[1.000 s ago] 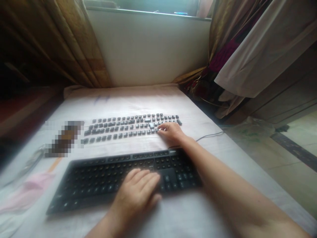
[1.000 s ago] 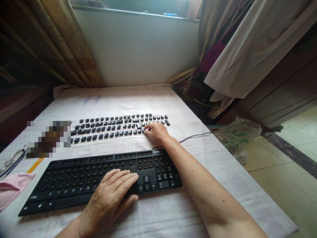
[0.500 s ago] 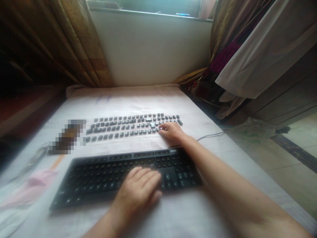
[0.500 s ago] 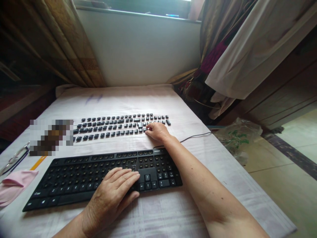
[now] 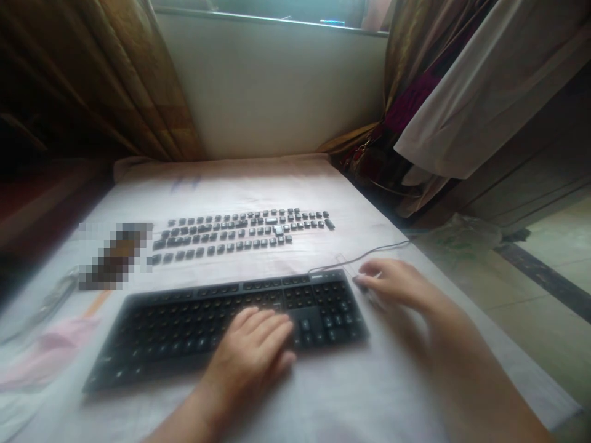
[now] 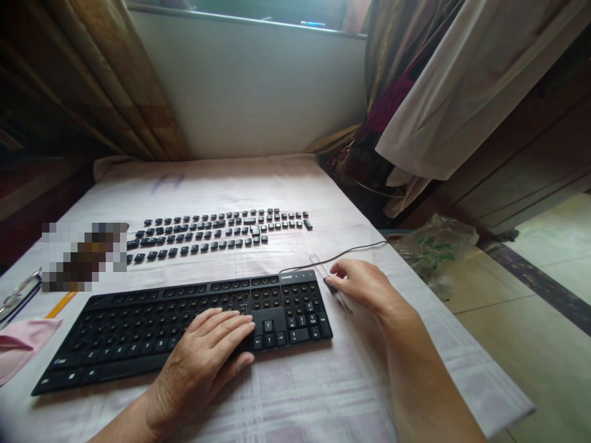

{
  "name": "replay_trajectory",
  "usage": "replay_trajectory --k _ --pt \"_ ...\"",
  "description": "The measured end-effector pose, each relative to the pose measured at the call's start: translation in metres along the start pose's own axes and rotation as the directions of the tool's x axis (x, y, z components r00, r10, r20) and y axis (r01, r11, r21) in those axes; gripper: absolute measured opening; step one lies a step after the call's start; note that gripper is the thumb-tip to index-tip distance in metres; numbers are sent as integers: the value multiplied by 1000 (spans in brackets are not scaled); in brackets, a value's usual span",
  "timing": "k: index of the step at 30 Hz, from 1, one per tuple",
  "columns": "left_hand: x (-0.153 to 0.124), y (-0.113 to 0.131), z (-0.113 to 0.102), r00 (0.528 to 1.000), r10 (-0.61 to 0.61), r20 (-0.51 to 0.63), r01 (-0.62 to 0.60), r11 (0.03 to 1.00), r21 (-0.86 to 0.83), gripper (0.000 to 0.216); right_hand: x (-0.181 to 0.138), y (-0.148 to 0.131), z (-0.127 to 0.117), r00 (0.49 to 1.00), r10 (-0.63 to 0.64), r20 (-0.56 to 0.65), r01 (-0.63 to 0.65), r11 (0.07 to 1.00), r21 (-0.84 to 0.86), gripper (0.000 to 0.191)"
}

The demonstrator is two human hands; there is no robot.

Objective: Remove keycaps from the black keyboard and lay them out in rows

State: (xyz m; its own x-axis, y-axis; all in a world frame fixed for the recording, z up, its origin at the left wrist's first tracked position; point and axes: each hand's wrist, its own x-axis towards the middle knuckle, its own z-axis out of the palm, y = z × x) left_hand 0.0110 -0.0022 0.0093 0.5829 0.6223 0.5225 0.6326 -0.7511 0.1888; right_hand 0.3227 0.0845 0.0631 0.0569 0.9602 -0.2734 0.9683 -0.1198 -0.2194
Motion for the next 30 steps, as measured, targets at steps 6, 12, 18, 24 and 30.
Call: replay_trajectory --k 6,12,18,24,30 --pt "0 -1 1 1000 22 11 -22 999 41 25 -25 -3 4 993 104 58 -99 991 -91 17" --pt "2 0 1 999 34 2 -34 998 55 25 -26 1 8 991 124 44 -121 990 -65 19" --pt "1 -1 2 999 42 -7 -41 997 65 24 -22 8 13 992 104 72 -105 994 7 26" --pt "2 0 3 999 48 -9 -47 996 72 23 -20 15 11 996 51 74 -63 985 160 23" --pt "4 0 0 998 58 4 -59 994 89 23 -20 29 10 997 -66 30 34 796 604 23"
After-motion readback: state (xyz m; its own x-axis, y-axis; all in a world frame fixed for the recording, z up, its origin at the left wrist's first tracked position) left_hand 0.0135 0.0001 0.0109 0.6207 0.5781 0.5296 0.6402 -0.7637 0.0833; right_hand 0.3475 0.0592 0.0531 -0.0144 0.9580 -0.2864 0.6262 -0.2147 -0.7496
